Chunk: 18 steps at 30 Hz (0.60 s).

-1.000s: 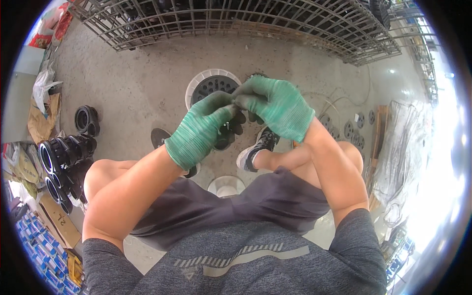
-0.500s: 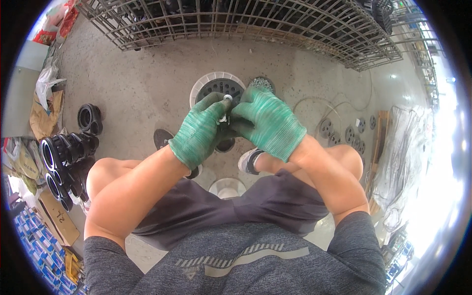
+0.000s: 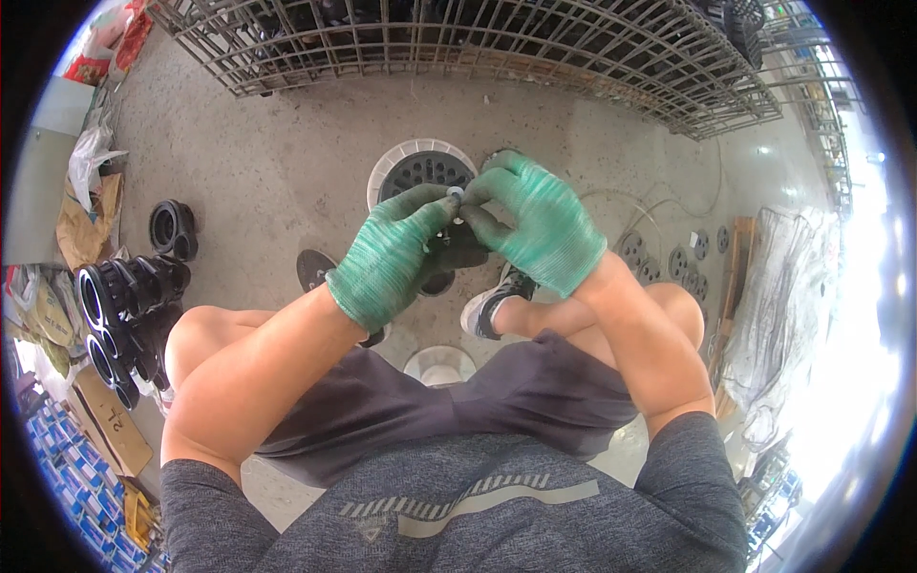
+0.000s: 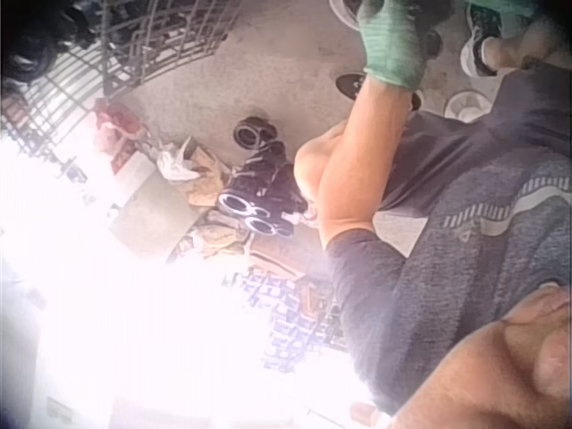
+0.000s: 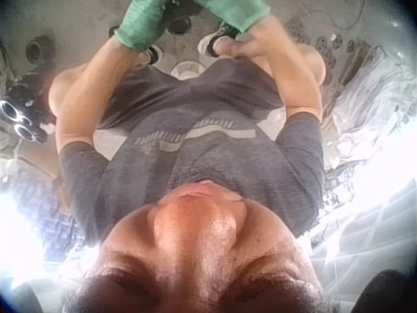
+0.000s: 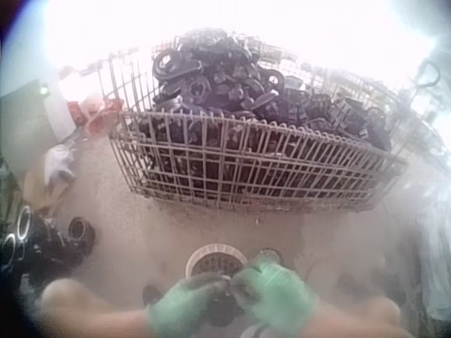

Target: The person attaches a plastic mesh plate onto a circular mechanical body using an air screwdriver, places small fasteners into the holes, and fastens them to secure the subassembly together.

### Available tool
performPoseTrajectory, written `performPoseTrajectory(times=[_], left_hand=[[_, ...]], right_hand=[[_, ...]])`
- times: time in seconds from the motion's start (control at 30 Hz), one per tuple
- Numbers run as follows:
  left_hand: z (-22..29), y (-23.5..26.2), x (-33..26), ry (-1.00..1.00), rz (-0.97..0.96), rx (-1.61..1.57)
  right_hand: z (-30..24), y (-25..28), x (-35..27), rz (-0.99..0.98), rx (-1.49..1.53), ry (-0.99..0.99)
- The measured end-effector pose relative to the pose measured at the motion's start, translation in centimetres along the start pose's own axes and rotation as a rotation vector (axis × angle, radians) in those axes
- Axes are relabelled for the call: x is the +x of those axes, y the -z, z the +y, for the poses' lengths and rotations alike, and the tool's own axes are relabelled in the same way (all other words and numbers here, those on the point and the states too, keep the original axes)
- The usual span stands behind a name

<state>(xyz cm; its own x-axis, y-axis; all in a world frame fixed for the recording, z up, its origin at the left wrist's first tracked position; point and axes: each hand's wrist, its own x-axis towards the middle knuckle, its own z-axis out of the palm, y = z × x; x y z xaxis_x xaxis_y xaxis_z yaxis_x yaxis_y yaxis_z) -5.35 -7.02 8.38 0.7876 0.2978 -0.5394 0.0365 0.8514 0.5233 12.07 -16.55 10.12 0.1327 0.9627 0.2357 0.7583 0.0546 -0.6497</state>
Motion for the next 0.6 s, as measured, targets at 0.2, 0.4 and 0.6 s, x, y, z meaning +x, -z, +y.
performPoseTrajectory(times=[0.2, 0.4, 0.6], left_hand=[[0.0, -0.5, -0.1, -0.031, 0.106, 0.020], [-0.1, 0.5, 0.2, -0.064, 0.106, 0.101], [0.0, 0.2, -0.1, -0.075, 0.105, 0.100]], right_hand=[[-0.6, 0.3, -0.2, -0.073, 0.051, -0.048], [-0.8, -0.9, -0.3, -0.076, -0.005, 0.046], [-1.3, -0.9, -0.3, -0.116, -0.022, 0.029]])
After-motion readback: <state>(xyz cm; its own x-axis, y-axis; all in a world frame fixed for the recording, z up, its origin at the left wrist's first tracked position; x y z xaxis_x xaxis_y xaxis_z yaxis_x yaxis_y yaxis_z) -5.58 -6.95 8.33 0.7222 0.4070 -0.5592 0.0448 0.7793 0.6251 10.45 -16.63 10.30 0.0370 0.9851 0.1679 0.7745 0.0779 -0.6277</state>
